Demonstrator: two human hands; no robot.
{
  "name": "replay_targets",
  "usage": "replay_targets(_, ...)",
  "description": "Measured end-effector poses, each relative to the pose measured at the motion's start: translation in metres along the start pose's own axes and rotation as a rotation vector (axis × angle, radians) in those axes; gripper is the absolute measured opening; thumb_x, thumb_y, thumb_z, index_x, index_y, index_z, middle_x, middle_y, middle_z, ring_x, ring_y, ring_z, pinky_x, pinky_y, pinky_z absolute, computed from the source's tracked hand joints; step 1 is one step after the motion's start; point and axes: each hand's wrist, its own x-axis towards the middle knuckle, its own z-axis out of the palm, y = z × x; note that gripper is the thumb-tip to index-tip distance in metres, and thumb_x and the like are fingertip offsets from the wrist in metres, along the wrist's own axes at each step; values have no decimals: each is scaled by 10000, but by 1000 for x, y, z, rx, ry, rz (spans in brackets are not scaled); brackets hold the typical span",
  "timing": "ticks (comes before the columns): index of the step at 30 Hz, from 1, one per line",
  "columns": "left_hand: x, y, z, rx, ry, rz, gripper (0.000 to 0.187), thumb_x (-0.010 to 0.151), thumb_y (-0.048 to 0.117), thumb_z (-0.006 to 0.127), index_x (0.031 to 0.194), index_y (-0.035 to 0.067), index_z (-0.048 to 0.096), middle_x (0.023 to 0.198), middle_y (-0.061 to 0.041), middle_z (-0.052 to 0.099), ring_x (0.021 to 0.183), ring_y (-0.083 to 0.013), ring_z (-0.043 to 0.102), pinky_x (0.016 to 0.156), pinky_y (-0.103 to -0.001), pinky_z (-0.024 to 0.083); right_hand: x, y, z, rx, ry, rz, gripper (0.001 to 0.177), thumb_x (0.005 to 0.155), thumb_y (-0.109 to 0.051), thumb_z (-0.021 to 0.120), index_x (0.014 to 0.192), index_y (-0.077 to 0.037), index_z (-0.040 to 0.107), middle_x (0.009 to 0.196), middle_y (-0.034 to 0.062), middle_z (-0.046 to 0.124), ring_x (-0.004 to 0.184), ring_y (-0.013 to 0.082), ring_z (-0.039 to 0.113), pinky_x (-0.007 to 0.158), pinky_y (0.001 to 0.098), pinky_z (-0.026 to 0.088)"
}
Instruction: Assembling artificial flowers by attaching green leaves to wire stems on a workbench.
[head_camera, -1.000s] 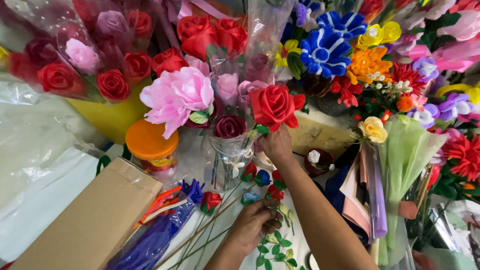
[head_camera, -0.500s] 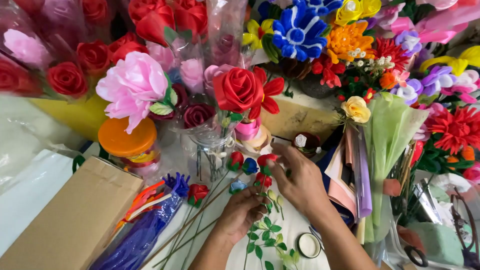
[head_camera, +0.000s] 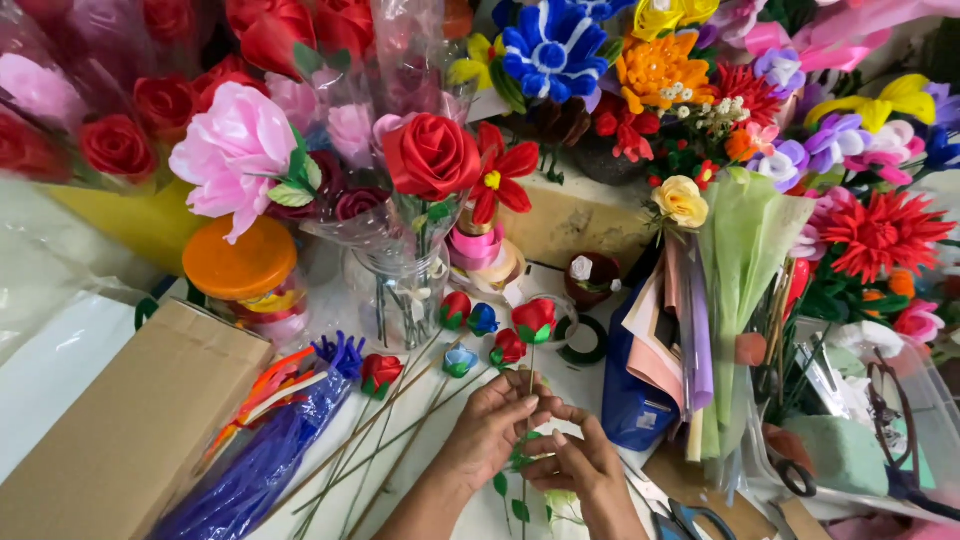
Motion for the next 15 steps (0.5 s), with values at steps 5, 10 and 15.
replay_targets(5,0,1,3,101,35,39,200,905,30,690,1101,14,652,1072,-126,701,1031,-271,726,893,-323,570,-5,6,1,70,-23,65,624,903,-179,603,1524,-169,539,951,325,783,731,419,732,706,473,578)
replay_targets(10,-5,5,11,417,31,139,139,889,94,743,1019,89,696,993,-15,694,910,-137,634,841,-298,530,16,43,-15,154,-199,-187,558,952,-150,591,1491,-27,521,639,215,665,286,220,433,269,297,245)
replay_targets(15,2,-1,1,447,49,79,257,906,167,739,1132,50,714,1003,-36,710,939,-133,659,855,-287,544,13,39,-24,99,-131,-84,442,985,-147,546,1394,-34,673,507,103,407,355,135,232,330,271,146)
